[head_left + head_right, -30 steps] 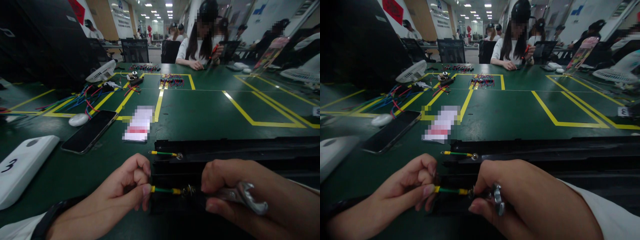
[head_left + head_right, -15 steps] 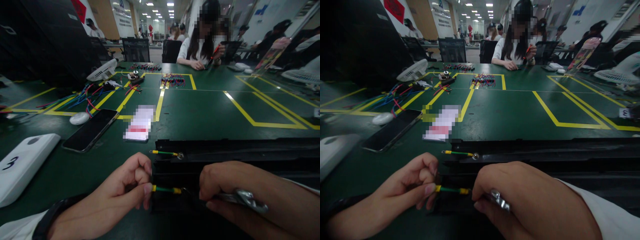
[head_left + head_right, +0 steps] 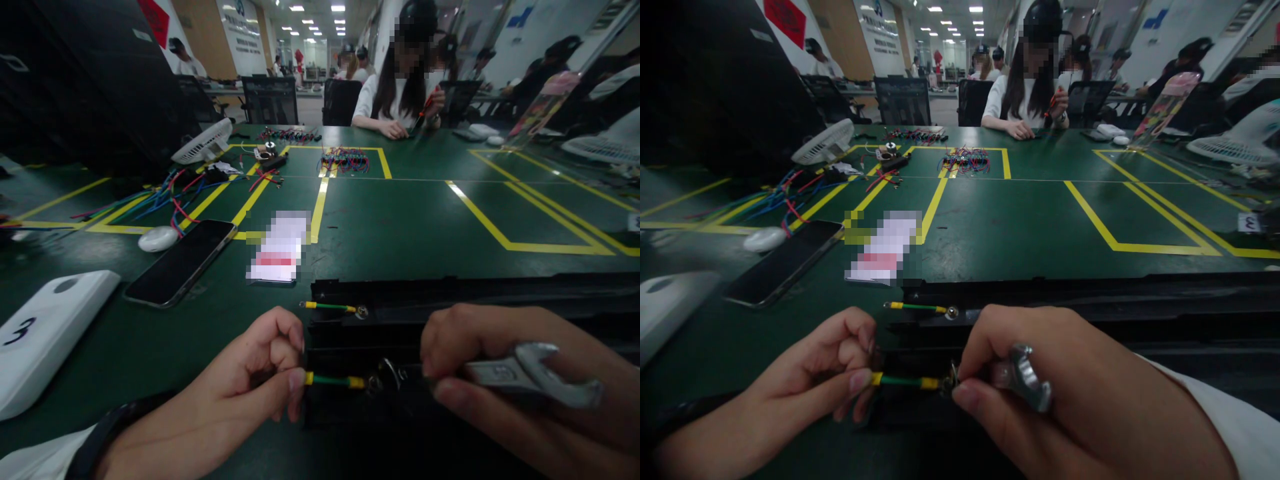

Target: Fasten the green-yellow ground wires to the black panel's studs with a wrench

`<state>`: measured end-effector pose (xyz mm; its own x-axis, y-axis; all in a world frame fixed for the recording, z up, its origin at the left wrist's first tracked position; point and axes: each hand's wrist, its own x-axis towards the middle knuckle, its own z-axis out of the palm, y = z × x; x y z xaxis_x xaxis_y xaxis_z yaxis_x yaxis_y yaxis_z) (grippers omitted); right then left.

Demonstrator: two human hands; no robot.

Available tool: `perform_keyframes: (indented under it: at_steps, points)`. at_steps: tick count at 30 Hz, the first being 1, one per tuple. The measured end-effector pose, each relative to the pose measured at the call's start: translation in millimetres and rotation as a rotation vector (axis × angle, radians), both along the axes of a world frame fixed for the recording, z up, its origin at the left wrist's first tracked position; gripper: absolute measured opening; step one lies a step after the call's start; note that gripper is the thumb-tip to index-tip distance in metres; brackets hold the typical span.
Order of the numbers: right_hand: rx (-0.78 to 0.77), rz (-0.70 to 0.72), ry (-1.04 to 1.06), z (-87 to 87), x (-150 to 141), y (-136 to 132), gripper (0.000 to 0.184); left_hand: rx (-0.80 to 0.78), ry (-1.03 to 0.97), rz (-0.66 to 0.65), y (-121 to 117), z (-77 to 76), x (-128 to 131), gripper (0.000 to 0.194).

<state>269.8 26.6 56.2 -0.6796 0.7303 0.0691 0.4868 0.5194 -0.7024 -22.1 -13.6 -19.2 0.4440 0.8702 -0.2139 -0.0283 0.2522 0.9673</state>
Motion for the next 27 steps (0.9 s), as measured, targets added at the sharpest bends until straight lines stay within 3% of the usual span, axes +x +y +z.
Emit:
perform_keyframes:
  at_steps: [5,13,27]
  points:
    - [0.163,0.024,-0.029,-9.5,-6,-3,0.017,0.000,0.006,-0.009,-1,1.0,-1,0.009]
    - [0.195,0.020,-0.053,-15.3,-15,-4,0.021,0.006,0.037,-0.002,0,3.9,0,0.009]
    - [-0.116,0.080,-0.128,-2.0,-6,-2,0.012,0.011,0.034,0.005,-1,3.6,0,0.007]
